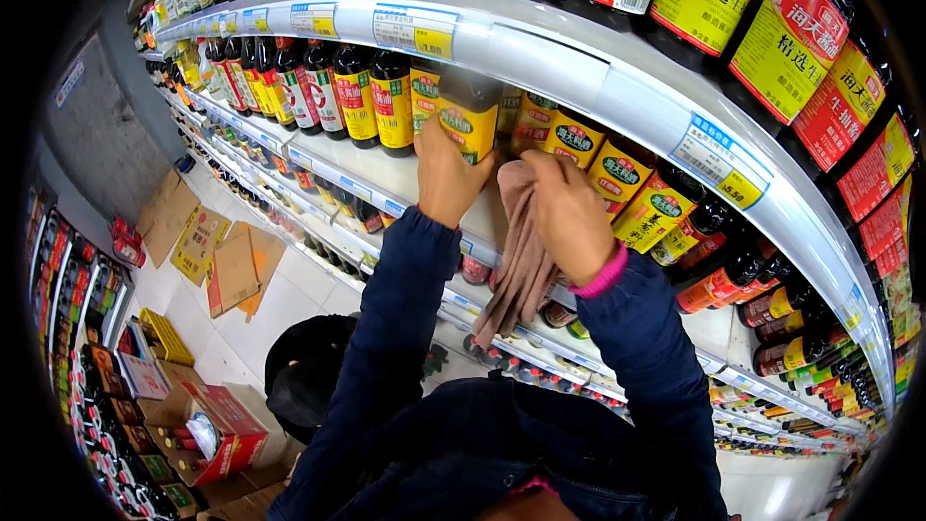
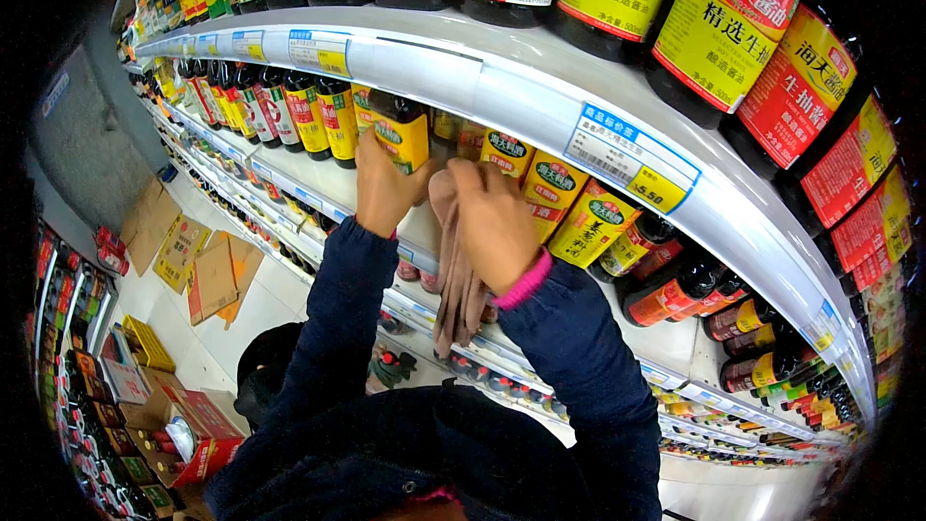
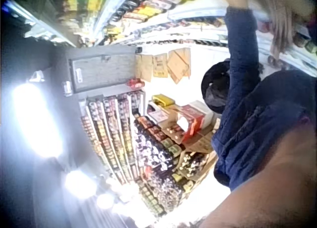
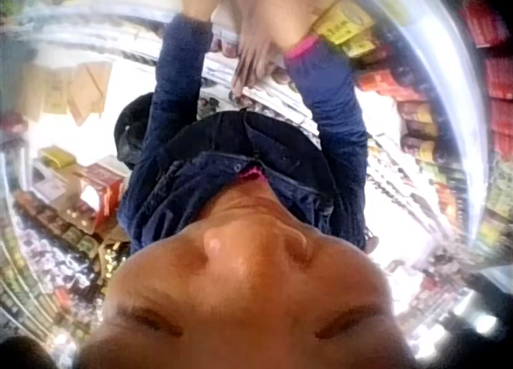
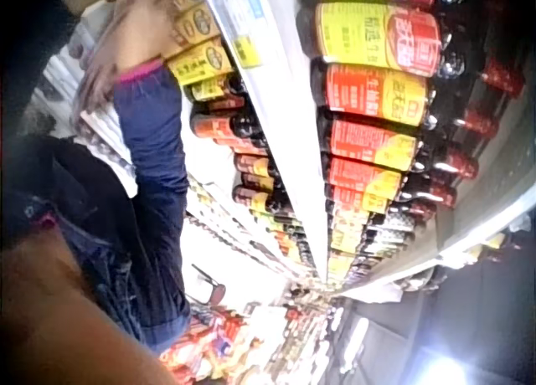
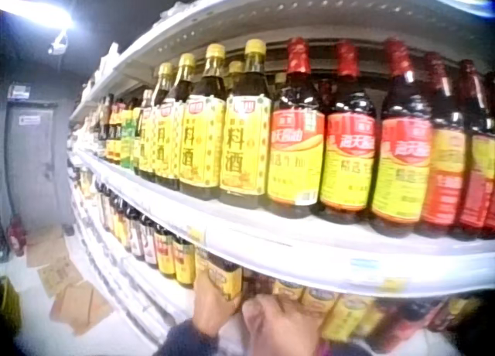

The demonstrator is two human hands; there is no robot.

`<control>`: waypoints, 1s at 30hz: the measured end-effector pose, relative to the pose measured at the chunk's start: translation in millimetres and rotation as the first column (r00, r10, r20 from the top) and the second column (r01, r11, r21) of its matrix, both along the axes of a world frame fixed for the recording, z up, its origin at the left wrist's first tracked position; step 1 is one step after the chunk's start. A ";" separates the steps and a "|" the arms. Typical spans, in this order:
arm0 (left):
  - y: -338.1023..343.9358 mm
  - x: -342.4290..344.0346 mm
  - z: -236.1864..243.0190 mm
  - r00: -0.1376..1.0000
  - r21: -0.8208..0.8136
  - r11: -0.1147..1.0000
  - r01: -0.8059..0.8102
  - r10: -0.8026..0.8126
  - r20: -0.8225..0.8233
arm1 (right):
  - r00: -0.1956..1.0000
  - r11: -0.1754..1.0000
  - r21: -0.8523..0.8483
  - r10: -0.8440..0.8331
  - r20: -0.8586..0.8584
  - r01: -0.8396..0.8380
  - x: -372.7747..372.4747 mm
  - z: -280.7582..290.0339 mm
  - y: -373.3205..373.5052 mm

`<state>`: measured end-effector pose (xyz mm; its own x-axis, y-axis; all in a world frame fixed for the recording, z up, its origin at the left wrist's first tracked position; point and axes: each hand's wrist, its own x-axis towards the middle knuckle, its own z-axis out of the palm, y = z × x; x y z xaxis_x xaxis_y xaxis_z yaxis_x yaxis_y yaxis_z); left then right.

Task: The person wipes the labels and bottles on a supermarket shelf using a cloth. They systematically move along the aisle, cleaning individual bottles and the shelf edges.

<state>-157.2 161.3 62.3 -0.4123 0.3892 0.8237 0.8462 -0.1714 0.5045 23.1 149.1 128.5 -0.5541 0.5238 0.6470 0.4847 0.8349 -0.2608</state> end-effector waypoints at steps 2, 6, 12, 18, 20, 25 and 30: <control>-15.5 -5.2 5.0 0.994 -0.029 0.996 0.085 -0.083 0.069 | 0.990 1.000 -0.014 -0.015 0.142 0.017 -22.1 -2.2 1.2; -40.4 -28.0 16.8 0.982 -0.140 0.972 0.189 -0.183 0.051 | 0.862 0.997 0.072 -0.056 0.505 0.023 -50.9 -55.6 24.8; -57.7 -56.2 12.1 0.942 -0.114 0.939 0.326 -0.312 0.121 | 0.904 0.994 -0.044 -0.075 0.421 0.103 -93.5 -95.1 51.3; -72.9 -63.9 20.1 0.934 -0.112 0.935 0.337 -0.317 0.163 | 0.812 0.941 0.103 -0.330 0.482 0.321 -135.1 -73.2 74.0; -73.1 -65.4 20.6 0.934 -0.137 0.928 0.345 -0.325 0.150 | 0.774 0.874 0.132 -0.477 0.416 0.467 -149.7 -115.3 99.8; -73.5 -67.6 17.6 0.927 -0.165 0.917 0.364 -0.340 0.156 | 0.724 0.828 0.201 -0.556 0.408 0.523 -166.9 -154.5 121.0; -73.9 -71.1 15.5 0.911 -0.161 0.904 0.396 -0.364 0.196 | 0.784 0.966 -0.208 0.008 0.620 0.155 -152.5 -87.8 106.8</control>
